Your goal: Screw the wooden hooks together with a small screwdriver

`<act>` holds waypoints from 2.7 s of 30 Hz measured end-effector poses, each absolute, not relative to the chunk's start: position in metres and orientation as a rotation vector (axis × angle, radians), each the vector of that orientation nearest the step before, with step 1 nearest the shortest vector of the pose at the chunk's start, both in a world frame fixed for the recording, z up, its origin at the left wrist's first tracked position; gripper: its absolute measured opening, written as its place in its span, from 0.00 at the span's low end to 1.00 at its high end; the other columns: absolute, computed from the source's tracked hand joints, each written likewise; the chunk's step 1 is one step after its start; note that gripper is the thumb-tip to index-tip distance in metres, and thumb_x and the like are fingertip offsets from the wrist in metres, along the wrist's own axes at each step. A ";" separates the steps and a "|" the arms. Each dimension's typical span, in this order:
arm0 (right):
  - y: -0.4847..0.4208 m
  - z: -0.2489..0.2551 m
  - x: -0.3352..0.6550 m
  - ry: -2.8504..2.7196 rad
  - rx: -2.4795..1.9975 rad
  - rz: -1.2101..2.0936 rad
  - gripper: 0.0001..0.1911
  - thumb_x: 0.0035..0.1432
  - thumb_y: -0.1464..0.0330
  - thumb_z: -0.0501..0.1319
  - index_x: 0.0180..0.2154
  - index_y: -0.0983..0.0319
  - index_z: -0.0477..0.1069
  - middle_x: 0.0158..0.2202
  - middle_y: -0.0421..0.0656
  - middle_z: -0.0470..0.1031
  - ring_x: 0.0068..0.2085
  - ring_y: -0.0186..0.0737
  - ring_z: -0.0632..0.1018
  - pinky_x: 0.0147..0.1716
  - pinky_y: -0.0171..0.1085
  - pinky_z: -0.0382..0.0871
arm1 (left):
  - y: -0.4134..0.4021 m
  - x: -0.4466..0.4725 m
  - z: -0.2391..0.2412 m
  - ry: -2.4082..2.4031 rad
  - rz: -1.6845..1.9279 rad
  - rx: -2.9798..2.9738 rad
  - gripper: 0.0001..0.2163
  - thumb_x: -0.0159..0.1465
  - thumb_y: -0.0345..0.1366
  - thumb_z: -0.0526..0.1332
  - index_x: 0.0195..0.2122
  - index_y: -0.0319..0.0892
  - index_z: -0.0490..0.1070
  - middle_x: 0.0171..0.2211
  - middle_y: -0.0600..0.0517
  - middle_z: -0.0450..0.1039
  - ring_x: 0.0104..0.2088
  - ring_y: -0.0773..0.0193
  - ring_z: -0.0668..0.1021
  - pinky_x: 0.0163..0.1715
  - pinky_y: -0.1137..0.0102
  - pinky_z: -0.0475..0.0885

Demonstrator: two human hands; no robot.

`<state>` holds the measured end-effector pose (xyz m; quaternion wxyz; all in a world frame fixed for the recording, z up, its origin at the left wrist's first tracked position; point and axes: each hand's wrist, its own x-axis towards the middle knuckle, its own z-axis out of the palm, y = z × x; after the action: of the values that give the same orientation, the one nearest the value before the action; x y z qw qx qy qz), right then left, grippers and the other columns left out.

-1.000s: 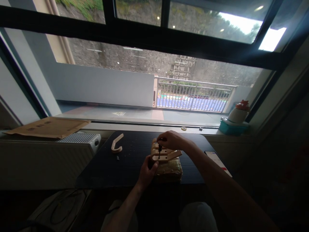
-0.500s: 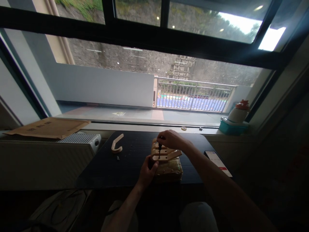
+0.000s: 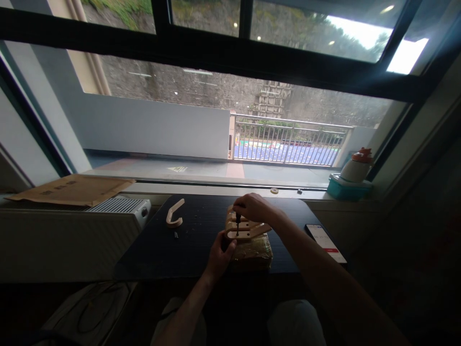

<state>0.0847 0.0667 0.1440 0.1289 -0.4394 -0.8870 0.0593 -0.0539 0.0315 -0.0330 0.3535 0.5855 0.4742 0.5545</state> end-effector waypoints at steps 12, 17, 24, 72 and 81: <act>0.067 0.148 0.091 -2.609 -1.209 0.312 0.14 0.56 0.67 0.55 0.41 0.60 0.75 0.30 0.40 0.76 0.25 0.29 0.69 0.24 0.29 0.56 | 0.031 -0.054 -0.032 1.244 1.447 1.499 0.15 0.54 0.41 0.60 0.40 0.41 0.66 0.34 0.51 0.74 0.37 0.61 0.76 0.39 0.67 0.70; 0.066 0.148 0.090 -2.597 -1.186 0.373 0.14 0.57 0.67 0.54 0.41 0.62 0.75 0.31 0.41 0.76 0.26 0.29 0.70 0.24 0.29 0.57 | 0.031 -0.054 -0.032 1.234 1.448 1.499 0.15 0.54 0.41 0.60 0.40 0.42 0.66 0.35 0.51 0.74 0.37 0.60 0.76 0.40 0.67 0.69; 0.073 0.141 0.087 -2.524 -1.264 0.252 0.14 0.59 0.65 0.53 0.37 0.65 0.75 0.30 0.43 0.76 0.27 0.31 0.71 0.25 0.30 0.57 | 0.030 -0.054 -0.030 1.237 1.433 1.507 0.14 0.54 0.41 0.59 0.41 0.42 0.66 0.36 0.51 0.74 0.39 0.60 0.75 0.41 0.66 0.69; 0.072 0.141 0.092 -2.574 -1.227 0.257 0.13 0.57 0.64 0.55 0.37 0.63 0.75 0.28 0.41 0.76 0.24 0.29 0.69 0.23 0.30 0.55 | 0.032 -0.055 -0.036 1.258 1.415 1.534 0.15 0.56 0.42 0.59 0.42 0.41 0.65 0.38 0.50 0.72 0.40 0.60 0.74 0.42 0.67 0.68; 0.070 0.139 0.096 -2.593 -1.136 0.360 0.13 0.57 0.66 0.54 0.36 0.63 0.75 0.27 0.40 0.75 0.24 0.28 0.69 0.24 0.29 0.56 | 0.033 -0.055 -0.037 1.243 1.429 1.531 0.15 0.55 0.42 0.59 0.42 0.41 0.66 0.36 0.51 0.73 0.39 0.60 0.75 0.40 0.67 0.68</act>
<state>0.0956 0.0704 0.1386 0.1435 -0.3939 -0.8993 0.1247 -0.0551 0.0334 -0.0372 0.3456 0.5898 0.4790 0.5507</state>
